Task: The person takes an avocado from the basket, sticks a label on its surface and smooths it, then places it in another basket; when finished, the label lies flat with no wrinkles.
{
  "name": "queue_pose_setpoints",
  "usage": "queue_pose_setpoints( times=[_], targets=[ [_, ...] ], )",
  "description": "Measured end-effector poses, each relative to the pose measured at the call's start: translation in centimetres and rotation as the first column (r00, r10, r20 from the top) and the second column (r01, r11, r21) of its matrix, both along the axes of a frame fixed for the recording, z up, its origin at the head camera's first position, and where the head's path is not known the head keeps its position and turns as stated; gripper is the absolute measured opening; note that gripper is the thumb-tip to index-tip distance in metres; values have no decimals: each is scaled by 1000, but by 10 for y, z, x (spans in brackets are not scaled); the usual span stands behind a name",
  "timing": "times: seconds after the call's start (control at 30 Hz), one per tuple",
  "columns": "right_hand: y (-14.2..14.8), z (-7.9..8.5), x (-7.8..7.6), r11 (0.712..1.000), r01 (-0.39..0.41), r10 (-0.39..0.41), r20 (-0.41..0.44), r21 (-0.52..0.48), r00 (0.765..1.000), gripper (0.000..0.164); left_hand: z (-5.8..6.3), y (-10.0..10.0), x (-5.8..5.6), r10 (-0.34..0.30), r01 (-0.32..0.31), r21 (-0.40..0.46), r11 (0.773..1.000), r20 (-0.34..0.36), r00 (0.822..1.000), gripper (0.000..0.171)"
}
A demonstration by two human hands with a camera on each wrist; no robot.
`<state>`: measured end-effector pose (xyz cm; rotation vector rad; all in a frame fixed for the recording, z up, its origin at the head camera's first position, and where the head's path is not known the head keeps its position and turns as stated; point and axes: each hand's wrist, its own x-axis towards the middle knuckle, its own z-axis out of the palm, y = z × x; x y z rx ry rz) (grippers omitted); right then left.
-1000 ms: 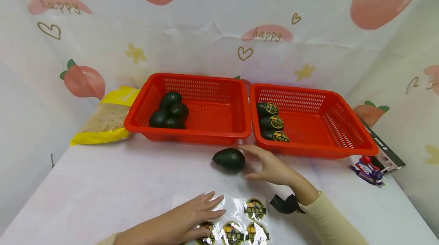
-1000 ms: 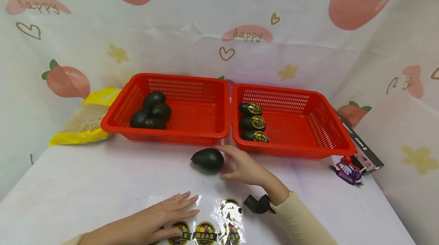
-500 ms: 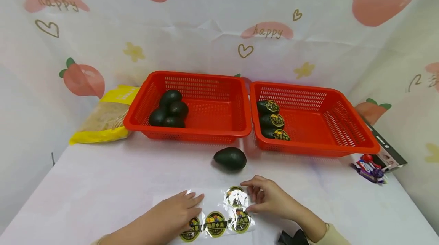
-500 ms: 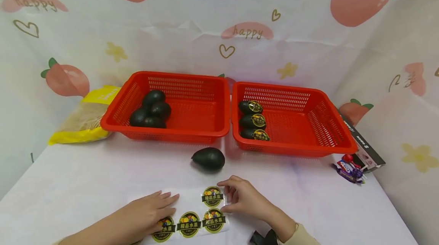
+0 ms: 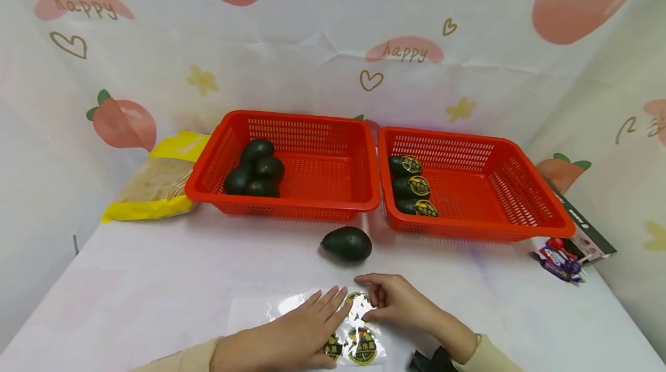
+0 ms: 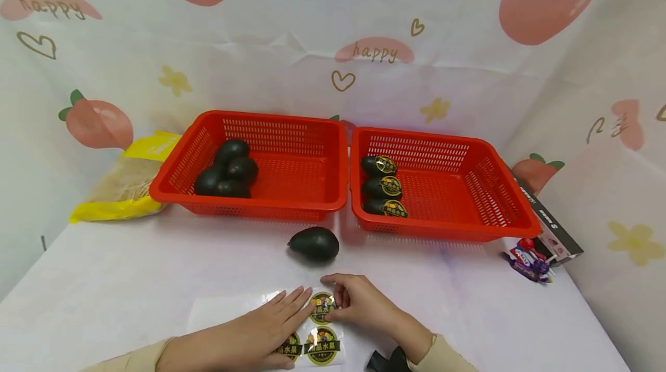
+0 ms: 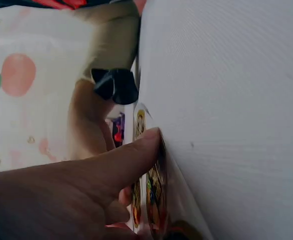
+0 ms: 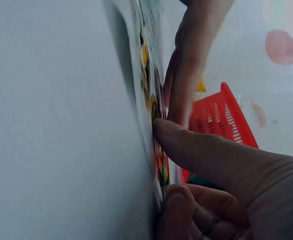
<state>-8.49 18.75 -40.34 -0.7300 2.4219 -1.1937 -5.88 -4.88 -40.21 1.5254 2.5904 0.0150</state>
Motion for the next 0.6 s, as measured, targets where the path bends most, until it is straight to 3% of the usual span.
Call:
queue_pose_setpoints(
  times=[0.13, 0.33, 0.5, 0.6],
  targets=[
    [-1, 1, 1, 1000, 1, -1, 13, -6, 1000, 52, -2, 1, -1, 36, -41, 109, 993, 52, 998, 81],
    [-1, 1, 2, 1000, -1, 2, 22, -29, 1000, 52, -10, 13, 1, 107, -117, 243, 963, 55, 993, 76],
    [-1, 1, 1, 1000, -6, 6, 15, -13, 1000, 54, -12, 16, 0, 125, -174, 296, 939, 178, 976, 80],
    [-1, 0, 0, 1000, -10, 10, -12, 0, 1000, 48, -12, 16, 0, 126, -191, 341, 921, 202, 971, 85]
  ],
)
